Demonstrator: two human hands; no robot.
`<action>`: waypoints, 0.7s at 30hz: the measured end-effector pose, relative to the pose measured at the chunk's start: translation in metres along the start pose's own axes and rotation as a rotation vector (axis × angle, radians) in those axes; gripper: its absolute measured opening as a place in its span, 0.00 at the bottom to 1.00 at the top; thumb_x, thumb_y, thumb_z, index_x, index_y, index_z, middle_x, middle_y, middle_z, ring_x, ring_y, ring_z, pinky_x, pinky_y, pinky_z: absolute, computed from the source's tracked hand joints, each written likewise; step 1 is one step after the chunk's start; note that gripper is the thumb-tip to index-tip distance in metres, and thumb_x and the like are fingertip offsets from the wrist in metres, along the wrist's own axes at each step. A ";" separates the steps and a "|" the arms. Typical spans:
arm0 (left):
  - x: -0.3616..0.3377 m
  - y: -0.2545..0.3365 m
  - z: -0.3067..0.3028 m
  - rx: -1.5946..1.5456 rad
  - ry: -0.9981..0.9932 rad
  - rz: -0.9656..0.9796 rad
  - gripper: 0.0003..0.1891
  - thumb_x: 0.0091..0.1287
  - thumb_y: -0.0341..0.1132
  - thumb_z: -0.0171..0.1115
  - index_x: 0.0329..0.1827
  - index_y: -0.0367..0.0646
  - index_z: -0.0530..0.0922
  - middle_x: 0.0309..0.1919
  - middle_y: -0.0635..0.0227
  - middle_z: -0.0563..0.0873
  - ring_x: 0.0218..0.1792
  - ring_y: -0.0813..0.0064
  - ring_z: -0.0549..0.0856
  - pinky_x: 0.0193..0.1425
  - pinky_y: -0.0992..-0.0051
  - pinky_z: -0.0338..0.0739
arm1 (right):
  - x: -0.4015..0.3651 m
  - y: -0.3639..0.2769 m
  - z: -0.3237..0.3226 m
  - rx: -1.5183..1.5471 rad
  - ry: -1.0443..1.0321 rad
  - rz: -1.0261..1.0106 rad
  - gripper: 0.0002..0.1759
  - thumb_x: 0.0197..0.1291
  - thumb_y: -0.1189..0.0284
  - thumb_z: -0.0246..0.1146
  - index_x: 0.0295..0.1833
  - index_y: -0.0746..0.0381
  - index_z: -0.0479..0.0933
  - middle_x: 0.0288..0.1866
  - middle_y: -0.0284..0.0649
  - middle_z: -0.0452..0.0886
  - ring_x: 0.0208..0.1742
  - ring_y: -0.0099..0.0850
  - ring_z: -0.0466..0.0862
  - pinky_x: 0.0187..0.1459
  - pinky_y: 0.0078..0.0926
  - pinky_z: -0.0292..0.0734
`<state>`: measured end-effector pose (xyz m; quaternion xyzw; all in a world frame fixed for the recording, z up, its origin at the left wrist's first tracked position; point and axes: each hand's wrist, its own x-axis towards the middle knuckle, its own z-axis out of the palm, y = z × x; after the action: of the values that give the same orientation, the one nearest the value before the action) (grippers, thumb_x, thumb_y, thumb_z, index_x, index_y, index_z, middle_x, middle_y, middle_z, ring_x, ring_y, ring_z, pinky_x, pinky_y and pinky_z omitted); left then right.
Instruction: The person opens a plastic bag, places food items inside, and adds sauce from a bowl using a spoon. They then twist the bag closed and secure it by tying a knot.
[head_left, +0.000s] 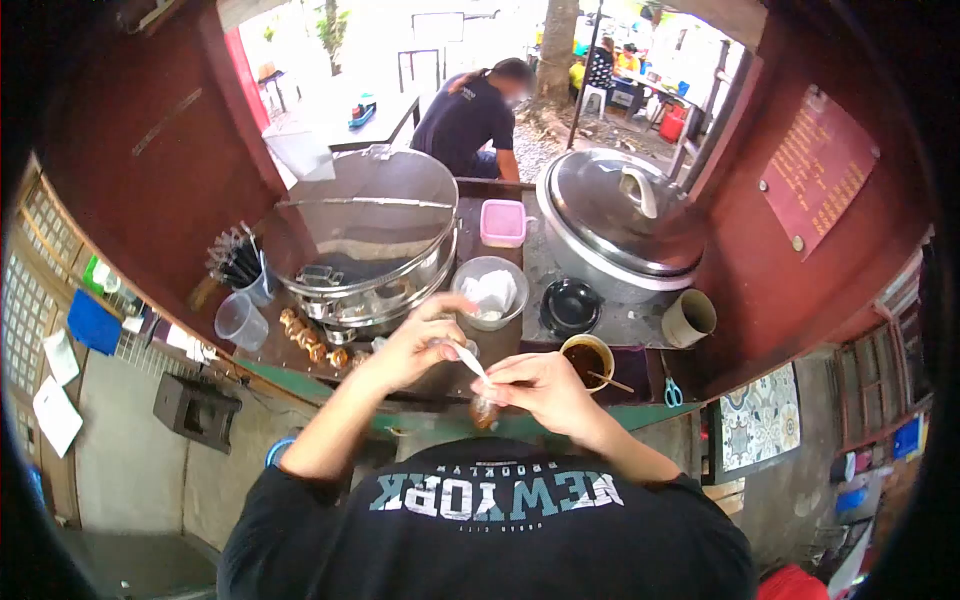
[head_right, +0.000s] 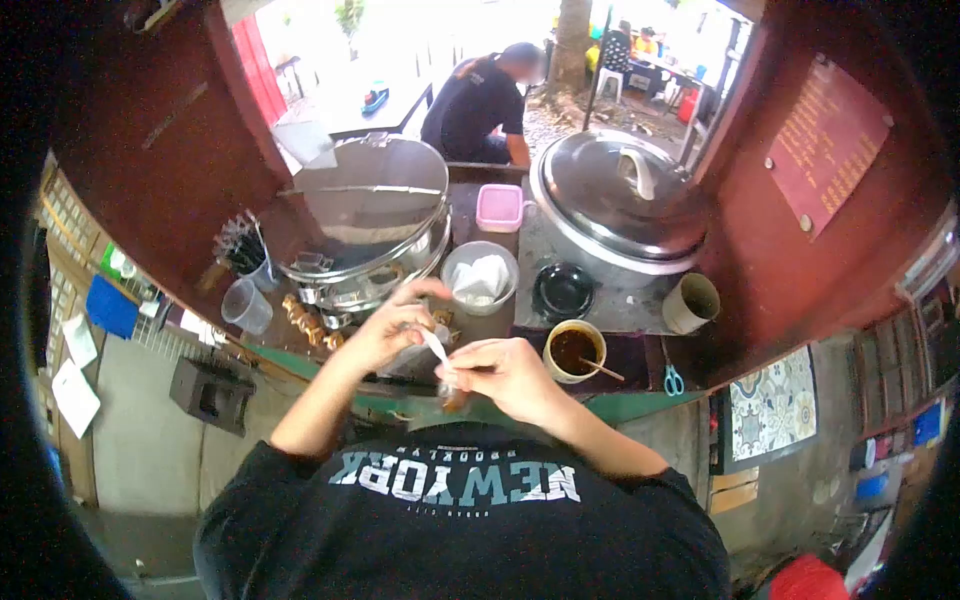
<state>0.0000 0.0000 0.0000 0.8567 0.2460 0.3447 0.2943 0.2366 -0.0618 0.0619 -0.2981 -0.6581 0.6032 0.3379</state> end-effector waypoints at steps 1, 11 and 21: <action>-0.003 -0.021 0.015 -0.255 -0.011 0.049 0.17 0.67 0.44 0.59 0.52 0.43 0.75 0.59 0.60 0.73 0.61 0.60 0.71 0.63 0.58 0.66 | 0.005 -0.002 0.007 0.062 0.048 0.030 0.08 0.58 0.79 0.65 0.44 0.67 0.83 0.35 0.42 0.84 0.36 0.22 0.82 0.41 0.17 0.77; -0.004 0.049 0.098 0.006 0.137 -0.668 0.13 0.70 0.41 0.51 0.37 0.41 0.77 0.29 0.59 0.80 0.29 0.60 0.81 0.38 0.65 0.76 | 0.022 0.068 -0.001 -0.590 0.471 -0.189 0.09 0.56 0.75 0.65 0.42 0.67 0.83 0.41 0.45 0.85 0.39 0.29 0.86 0.43 0.22 0.79; -0.006 0.021 0.065 -0.374 0.354 -0.571 0.12 0.66 0.38 0.59 0.33 0.36 0.81 0.38 0.63 0.73 0.43 0.68 0.74 0.48 0.73 0.68 | 0.000 0.070 -0.010 0.157 0.265 0.032 0.08 0.60 0.70 0.65 0.42 0.62 0.84 0.33 0.29 0.84 0.16 0.11 0.67 0.17 0.12 0.58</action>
<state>0.0483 -0.0408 -0.0266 0.6124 0.4547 0.4302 0.4828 0.2429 -0.0492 -0.0075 -0.3581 -0.5536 0.6136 0.4345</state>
